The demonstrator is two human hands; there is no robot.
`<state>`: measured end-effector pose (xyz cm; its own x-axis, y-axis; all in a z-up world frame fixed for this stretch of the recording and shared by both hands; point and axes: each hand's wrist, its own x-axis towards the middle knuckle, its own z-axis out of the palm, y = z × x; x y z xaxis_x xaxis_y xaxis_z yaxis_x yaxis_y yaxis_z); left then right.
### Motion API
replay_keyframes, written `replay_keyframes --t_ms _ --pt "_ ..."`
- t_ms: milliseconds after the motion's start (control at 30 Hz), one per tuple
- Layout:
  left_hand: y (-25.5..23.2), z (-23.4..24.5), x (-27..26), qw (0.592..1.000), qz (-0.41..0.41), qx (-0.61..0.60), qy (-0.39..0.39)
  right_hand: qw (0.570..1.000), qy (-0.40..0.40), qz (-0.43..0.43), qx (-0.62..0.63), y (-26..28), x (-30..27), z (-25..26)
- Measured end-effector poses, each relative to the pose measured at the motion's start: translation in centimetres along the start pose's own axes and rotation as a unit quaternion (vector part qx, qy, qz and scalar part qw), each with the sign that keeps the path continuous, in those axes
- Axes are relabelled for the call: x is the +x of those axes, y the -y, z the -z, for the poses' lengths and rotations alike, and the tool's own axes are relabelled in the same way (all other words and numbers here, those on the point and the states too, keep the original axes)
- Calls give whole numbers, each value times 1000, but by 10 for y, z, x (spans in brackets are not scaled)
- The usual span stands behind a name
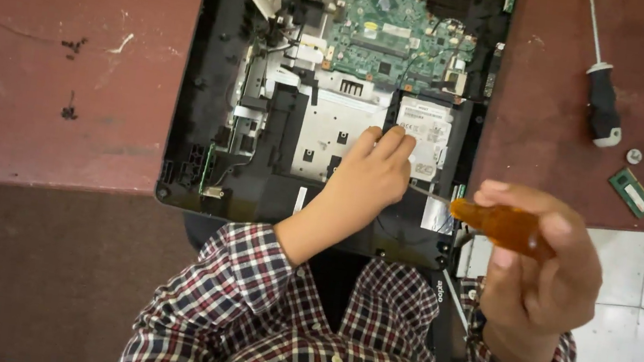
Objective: The person uses a screwdriver to remove screws from the back of a disassembled laptop. They remove a metal cover plate, unscrew and lift out a hard drive, and then proceed to unscrew and remove a small circuit board component from the motherboard area.
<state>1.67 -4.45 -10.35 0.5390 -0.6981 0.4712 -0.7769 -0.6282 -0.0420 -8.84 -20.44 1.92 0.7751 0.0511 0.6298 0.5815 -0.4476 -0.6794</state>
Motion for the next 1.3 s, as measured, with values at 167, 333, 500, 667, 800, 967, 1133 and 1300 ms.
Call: replay_keyframes --t_ms 167,333,500,667,800,967,1133,1300 --pt "-7 15 2 999 27 10 19 984 -70 83 -138 -13 15 7" --pt "-7 13 5 999 12 -22 22 978 -164 -1 -128 5 8 -2" --pt "-1 22 6 999 6 43 32 994 -101 -45 -3 1 4 5" --pt "1 27 8 994 -19 92 57 979 -149 -62 -121 6 3 3" --pt "3 34 6 993 -33 95 59 989 -129 -75 -16 3 0 13" --pt "2 23 1 998 -1 53 31 931 -365 26 -4 -26 -20 24" --pt "-1 31 4 990 -33 130 50 913 -398 9 -82 -26 -21 42" --pt "10 45 0 994 -1 35 106 915 -396 -10 -83 -36 -33 42"
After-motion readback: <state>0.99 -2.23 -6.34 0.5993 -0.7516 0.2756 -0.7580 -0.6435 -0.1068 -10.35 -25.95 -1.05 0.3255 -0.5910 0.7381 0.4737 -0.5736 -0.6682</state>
